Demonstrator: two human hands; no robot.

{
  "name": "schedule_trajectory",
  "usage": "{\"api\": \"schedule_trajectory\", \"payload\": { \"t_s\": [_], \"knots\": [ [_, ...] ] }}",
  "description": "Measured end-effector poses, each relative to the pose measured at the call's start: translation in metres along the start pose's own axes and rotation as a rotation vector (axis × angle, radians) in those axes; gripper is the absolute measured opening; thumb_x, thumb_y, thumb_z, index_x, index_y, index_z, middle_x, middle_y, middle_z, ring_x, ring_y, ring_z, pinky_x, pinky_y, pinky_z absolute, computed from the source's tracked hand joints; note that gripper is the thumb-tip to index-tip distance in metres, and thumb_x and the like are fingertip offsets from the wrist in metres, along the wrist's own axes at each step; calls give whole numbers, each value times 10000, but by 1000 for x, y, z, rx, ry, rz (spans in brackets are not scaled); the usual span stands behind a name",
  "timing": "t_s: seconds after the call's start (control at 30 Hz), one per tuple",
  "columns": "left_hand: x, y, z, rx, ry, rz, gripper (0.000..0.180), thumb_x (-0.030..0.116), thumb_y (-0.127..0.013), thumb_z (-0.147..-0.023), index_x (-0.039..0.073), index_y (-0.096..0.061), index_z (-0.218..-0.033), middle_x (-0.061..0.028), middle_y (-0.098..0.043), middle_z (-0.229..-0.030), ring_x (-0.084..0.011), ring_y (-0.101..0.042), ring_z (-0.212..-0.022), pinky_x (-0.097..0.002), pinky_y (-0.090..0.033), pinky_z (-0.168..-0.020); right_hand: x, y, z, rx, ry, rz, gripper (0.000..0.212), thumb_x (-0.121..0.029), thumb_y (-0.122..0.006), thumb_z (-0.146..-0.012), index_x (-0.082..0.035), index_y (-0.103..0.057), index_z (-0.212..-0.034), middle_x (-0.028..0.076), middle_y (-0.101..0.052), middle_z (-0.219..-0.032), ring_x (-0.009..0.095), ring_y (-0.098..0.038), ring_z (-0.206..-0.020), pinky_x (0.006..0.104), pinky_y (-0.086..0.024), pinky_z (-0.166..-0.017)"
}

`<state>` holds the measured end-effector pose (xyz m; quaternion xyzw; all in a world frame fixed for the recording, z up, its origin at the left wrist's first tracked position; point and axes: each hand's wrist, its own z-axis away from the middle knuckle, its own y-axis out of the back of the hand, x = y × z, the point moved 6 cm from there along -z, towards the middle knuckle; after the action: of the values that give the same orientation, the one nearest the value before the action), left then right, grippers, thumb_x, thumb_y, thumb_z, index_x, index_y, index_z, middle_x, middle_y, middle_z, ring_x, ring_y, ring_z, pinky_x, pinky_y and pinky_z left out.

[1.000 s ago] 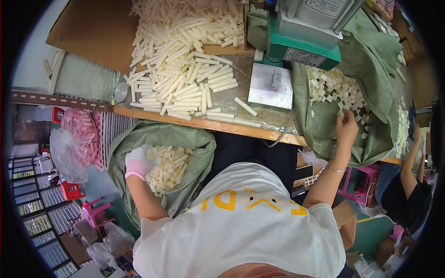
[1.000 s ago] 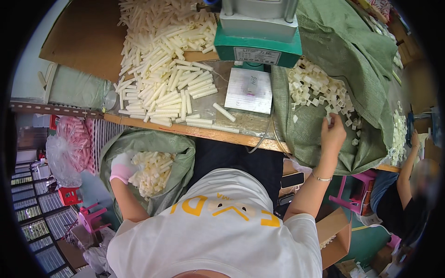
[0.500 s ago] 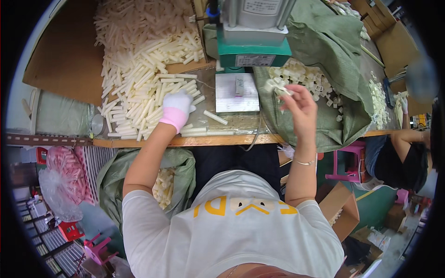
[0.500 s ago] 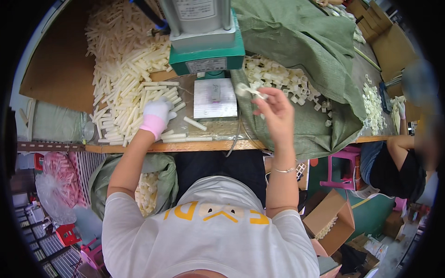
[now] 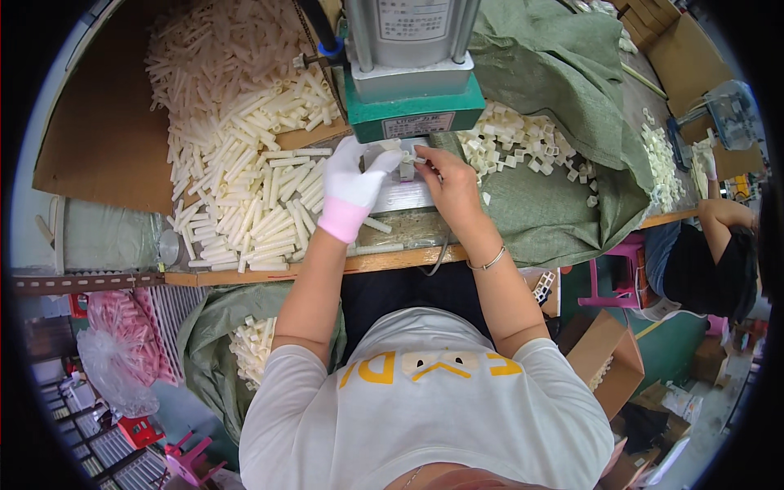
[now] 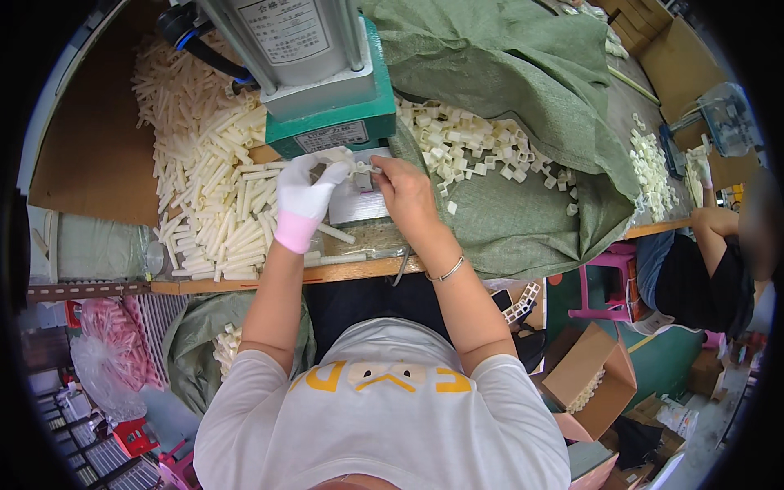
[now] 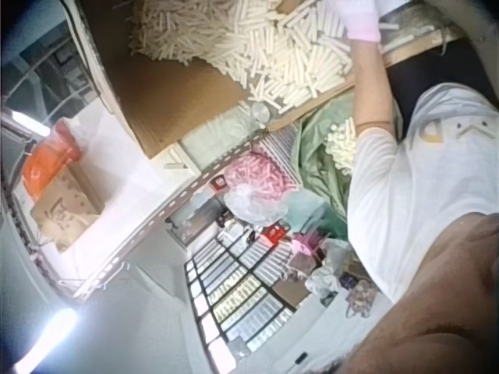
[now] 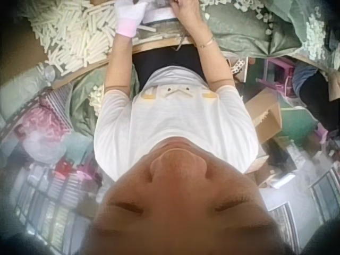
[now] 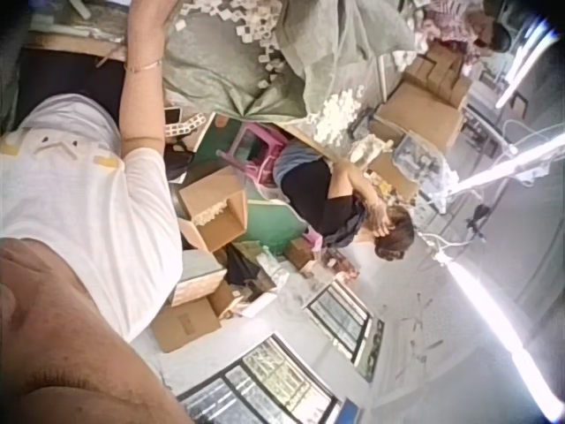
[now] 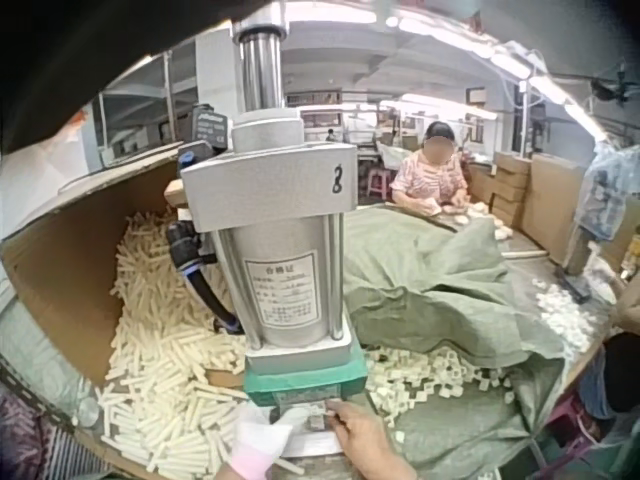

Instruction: Manually assemble small plastic pieces and process them using a desktop pneumatic or ultrasonic press machine.

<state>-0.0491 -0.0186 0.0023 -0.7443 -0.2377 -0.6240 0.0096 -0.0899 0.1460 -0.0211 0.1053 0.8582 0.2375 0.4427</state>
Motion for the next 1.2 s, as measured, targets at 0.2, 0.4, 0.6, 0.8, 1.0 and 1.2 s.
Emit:
{"api": "schedule_trajectory", "payload": {
  "t_s": [0.2,0.4,0.6,0.8,1.0,1.2],
  "knots": [
    [7,-16,-14,-90,-123,-301,309,269,-703,-809,14,-708,-984,-131,-706,-852,-221,-675,-785,-309,-507,-744,-4,2,0,27,53,51,229,-13,-668,-796,-4,-670,-1025,176,-678,-965,329,-663,-850,367,-537,-728],
    [17,-14,-13,-103,-182,-491,329,273,-735,-770,27,-711,-987,-135,-707,-898,-262,-667,-821,-338,-506,-779,-6,2,-1,-1,33,29,268,-25,-683,-784,-15,-663,-1051,162,-679,-947,306,-664,-817,347,-536,-736],
    [28,-17,-9,-95,-255,-579,277,267,-765,-734,23,-705,-852,-136,-652,-780,-295,-619,-777,-371,-479,-717,44,72,14,208,-212,135,162,-77,-694,-816,-32,-686,-972,116,-694,-882,186,-664,-703,292,-530,-638],
    [29,-14,-6,-22,-200,-406,303,298,-715,-759,-3,-699,-788,-168,-659,-736,-331,-617,-749,-403,-470,-726,105,112,21,75,-379,437,251,-75,-698,-764,-91,-678,-1013,119,-645,-914,275,-654,-787,368,-518,-699],
    [23,56,-7,171,-165,27,145,114,-549,-868,-10,-587,-933,-84,-633,-905,-172,-600,-864,-304,-470,-786,130,107,35,-77,-323,542,319,-46,-722,-722,-100,-673,-1032,128,-616,-931,294,-623,-828,374,-501,-739],
    [-36,147,3,132,11,-291,163,137,-499,-881,28,-598,-948,-117,-637,-898,-211,-618,-870,-329,-474,-815,124,130,54,78,-392,62,165,-83,-643,-874,-49,-689,-1029,74,-629,-898,128,-583,-686,256,-479,-621]
  ]
}}
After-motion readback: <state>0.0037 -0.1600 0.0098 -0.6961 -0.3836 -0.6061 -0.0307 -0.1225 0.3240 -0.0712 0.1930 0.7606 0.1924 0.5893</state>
